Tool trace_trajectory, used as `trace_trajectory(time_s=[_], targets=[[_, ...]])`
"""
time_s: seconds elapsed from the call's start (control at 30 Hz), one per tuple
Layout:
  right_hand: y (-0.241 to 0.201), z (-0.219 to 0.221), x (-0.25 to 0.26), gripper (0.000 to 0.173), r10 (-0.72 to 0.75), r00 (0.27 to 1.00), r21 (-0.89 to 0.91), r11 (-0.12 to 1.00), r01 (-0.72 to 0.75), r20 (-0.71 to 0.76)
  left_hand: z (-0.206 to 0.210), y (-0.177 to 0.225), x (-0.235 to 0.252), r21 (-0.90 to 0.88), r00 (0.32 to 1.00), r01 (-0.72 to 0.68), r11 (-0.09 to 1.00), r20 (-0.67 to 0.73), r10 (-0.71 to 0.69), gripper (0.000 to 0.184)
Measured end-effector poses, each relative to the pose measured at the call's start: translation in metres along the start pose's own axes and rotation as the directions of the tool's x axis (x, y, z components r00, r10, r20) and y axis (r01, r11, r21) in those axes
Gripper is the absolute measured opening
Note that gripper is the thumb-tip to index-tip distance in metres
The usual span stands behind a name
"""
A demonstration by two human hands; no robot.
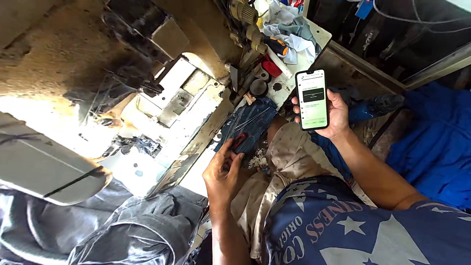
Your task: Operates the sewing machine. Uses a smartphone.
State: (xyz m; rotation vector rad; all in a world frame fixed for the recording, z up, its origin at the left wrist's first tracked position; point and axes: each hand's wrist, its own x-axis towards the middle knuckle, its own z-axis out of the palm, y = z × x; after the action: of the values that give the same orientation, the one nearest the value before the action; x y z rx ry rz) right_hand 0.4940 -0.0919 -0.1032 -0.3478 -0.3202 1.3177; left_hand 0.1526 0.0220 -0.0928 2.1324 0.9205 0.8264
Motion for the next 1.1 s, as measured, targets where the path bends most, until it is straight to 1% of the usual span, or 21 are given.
trace_trajectory(time_s=[0.1, 0.3, 0.37, 0.43, 0.53, 0.57, 0.63, 0.7, 0.73, 0.83, 0.9, 1.1], targets=[[0.002, 0.002, -0.001, 0.061, 0.005, 1.000, -0.010, 1.000, -0.005, -0.018, 0.000, -0.002, 0.000, -0.008, 1.000, -0.009, 1.000, 0.000, 0.009, 0.045], [0.007, 0.007, -0.003, 0.060, 0.017, 1.000, -0.025, 1.000, -0.017, 0.008, 0.000, -0.002, -0.002, -0.036, 1.000, -0.015, 0.999, -0.014, 0.014, 0.043], [0.007, 0.007, -0.004, 0.061, 0.027, 0.999, -0.024, 0.999, -0.026, 0.021, 0.001, -0.001, -0.003, -0.040, 0.998, -0.048, 0.998, -0.053, 0.046, 0.039], [0.008, 0.007, -0.006, 0.061, 0.047, 0.998, -0.016, 0.999, -0.046, 0.040, 0.007, 0.005, -0.002, -0.056, 0.989, -0.093, 0.994, -0.124, 0.085, 0.037], [0.011, 0.009, -0.010, 0.062, 0.077, 0.995, -0.024, 0.997, -0.076, 0.057, 0.027, 0.035, 0.008, -0.144, 0.974, -0.135, 0.980, -0.198, 0.105, 0.039], [0.013, 0.011, -0.011, 0.062, 0.088, 0.995, -0.036, 0.996, -0.086, 0.051, 0.034, 0.047, 0.013, -0.193, 0.979, -0.128, 0.973, -0.185, 0.092, 0.042], [0.019, 0.017, -0.015, 0.061, 0.101, 0.995, -0.060, 0.993, -0.099, 0.023, 0.050, 0.070, 0.026, -0.295, 0.994, -0.070, 0.953, -0.097, 0.043, 0.058], [0.024, 0.023, -0.019, 0.057, 0.094, 0.995, -0.061, 0.994, -0.093, 0.015, 0.066, 0.084, 0.040, -0.358, 1.000, -0.021, 0.934, -0.020, 0.015, 0.075], [0.026, 0.026, -0.021, 0.054, 0.081, 0.997, -0.066, 0.995, -0.080, 0.010, 0.074, 0.088, 0.046, -0.389, 1.000, -0.002, 0.921, -0.001, 0.002, 0.080], [0.032, 0.028, -0.027, 0.051, 0.070, 0.997, -0.136, 0.988, -0.076, -0.045, 0.088, 0.097, 0.056, -0.441, 0.999, 0.028, 0.897, -0.002, -0.032, 0.083], [0.034, 0.029, -0.029, 0.050, 0.082, 0.994, -0.139, 0.986, -0.091, -0.072, 0.092, 0.100, 0.057, -0.446, 0.998, 0.055, 0.893, 0.001, -0.061, 0.084], [0.039, 0.026, -0.028, 0.049, 0.099, 0.994, -0.128, 0.986, -0.105, -0.056, 0.098, 0.101, 0.059, -0.353, 0.995, 0.072, 0.933, -0.035, -0.089, 0.094]])
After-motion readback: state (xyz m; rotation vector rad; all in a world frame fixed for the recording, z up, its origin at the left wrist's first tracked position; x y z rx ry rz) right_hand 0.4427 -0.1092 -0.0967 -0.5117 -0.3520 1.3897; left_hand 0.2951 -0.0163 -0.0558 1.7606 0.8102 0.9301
